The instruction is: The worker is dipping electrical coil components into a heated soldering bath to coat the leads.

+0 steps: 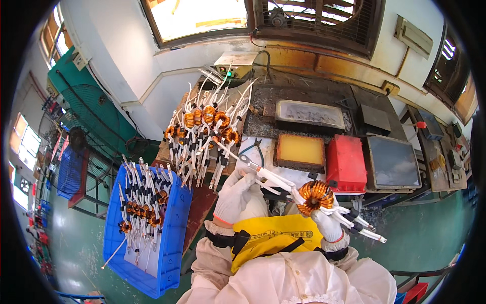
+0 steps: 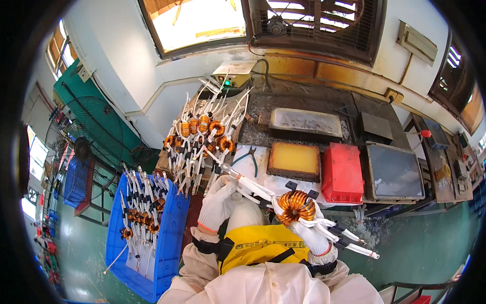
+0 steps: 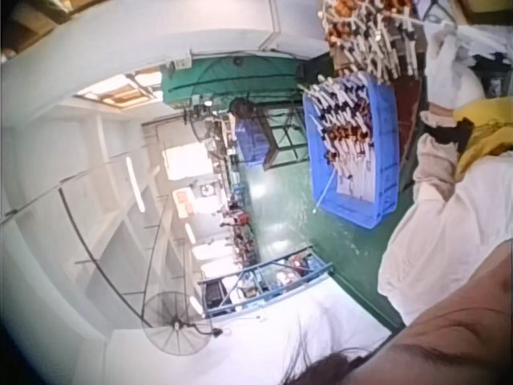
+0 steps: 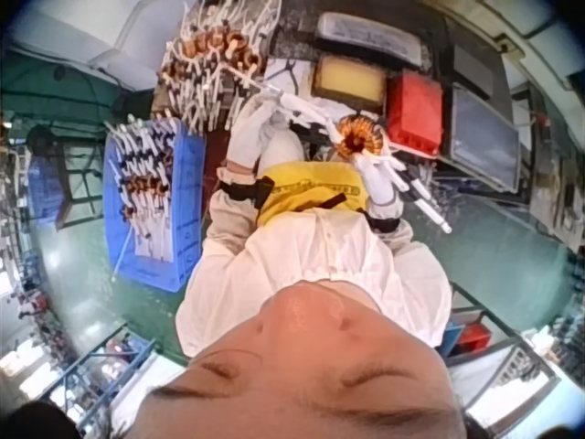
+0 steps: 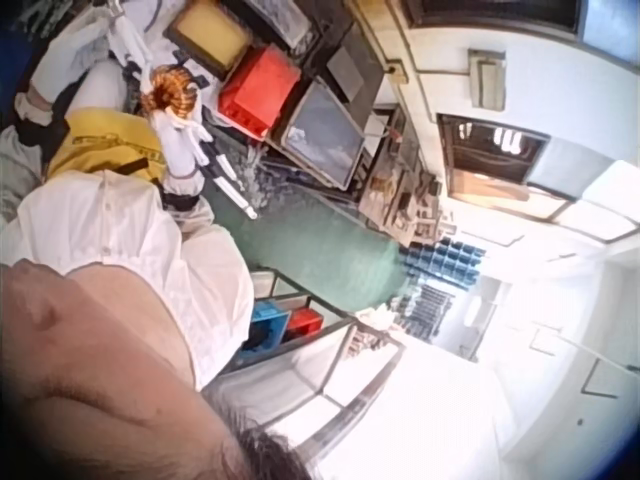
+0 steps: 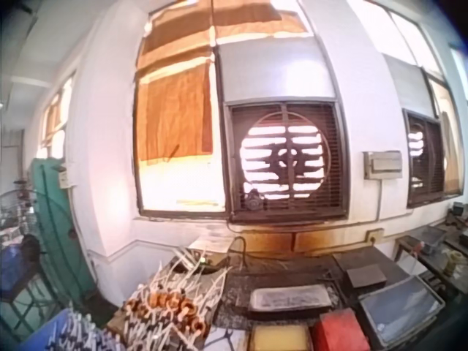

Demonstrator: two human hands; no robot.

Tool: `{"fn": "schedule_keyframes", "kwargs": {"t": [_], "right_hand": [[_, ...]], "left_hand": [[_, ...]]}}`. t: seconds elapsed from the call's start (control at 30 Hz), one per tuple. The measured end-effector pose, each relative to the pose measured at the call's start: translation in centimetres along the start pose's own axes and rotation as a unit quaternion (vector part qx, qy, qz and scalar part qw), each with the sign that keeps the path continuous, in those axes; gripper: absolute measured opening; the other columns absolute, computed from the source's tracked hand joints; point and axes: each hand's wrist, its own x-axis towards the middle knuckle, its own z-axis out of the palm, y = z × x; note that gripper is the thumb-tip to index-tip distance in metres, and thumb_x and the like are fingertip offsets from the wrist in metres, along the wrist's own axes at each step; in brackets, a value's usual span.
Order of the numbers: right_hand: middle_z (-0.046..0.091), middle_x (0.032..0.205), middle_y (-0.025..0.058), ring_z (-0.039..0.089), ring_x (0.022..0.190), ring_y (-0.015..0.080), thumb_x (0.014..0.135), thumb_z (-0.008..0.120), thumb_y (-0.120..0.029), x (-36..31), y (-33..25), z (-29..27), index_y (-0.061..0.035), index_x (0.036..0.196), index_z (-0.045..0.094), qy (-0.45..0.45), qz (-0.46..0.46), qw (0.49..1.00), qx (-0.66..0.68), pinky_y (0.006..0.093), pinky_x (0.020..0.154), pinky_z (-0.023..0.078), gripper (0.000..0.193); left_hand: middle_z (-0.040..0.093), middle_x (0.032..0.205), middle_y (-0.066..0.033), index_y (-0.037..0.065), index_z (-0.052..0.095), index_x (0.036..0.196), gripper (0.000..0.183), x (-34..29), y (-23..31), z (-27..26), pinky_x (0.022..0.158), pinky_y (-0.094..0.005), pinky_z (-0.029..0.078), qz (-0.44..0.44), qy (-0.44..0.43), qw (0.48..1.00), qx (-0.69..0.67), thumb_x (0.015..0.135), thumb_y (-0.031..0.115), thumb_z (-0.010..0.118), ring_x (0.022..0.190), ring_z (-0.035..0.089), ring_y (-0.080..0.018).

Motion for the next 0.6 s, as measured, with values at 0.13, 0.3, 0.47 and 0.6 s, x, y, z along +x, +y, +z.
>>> {"fn": "schedule_keyframes", "kwargs": {"t": [0.13, 0.3, 0.47, 0.6], "right_hand": [[0.056, 0.099, 0.0027, 0.055, 0.081, 0.0114, 0.081, 0.057, -0.005, -2.0, 2.3, -3.4, -0.0068, 0.116, 0.046, 0.071, 0.034, 0.997, 0.010, 0.0237, 0.068, 0.047, 0.037], [0.054, 0.094, 0.0015, 0.053, 0.078, 0.0101, 0.080, 0.064, -0.012, -2.8, 4.8, -6.7, -0.0072, 0.120, 0.043, 0.121, 0.076, 0.982, 0.127, 0.0242, 0.065, 0.045, 0.045], [0.056, 0.102, 0.0091, 0.057, 0.080, 0.0158, 0.082, 0.061, -0.009, -2.5, 4.5, -7.0, -0.0053, 0.119, 0.043, 0.046, 0.114, 0.972, 0.201, 0.0261, 0.067, 0.046, 0.041], [0.052, 0.114, 0.0140, 0.057, 0.089, 0.0205, 0.082, 0.063, -0.016, -2.1, 1.8, -5.3, -0.0021, 0.122, 0.040, -0.011, 0.099, 0.979, 0.176, 0.0327, 0.073, 0.048, 0.048]], "left_hand": [[0.060, 0.093, -0.0066, 0.001, 0.053, 0.104, 0.017, -0.8, 0.5, -0.1, 0.077, -0.0233, 0.046, -0.022, -0.047, 0.998, -0.018, 0.089, 0.009, 0.053, 0.086, 0.057, -0.0118], [0.060, 0.095, -0.0094, -0.001, 0.052, 0.109, 0.025, -1.0, -0.6, -2.4, 0.074, -0.0268, 0.049, -0.090, -0.029, 0.992, 0.082, 0.088, 0.012, 0.056, 0.082, 0.060, -0.0163], [0.060, 0.089, -0.0088, -0.001, 0.054, 0.105, 0.024, 0.2, -1.9, -3.0, 0.063, -0.0278, 0.052, -0.022, 0.114, 0.991, 0.062, 0.090, 0.019, 0.053, 0.074, 0.060, -0.0151], [0.057, 0.080, -0.0064, 0.001, 0.057, 0.099, 0.027, 0.6, -1.0, -2.2, 0.058, -0.0269, 0.051, 0.031, 0.125, 0.990, 0.064, 0.092, 0.026, 0.051, 0.068, 0.056, -0.0129]]}}
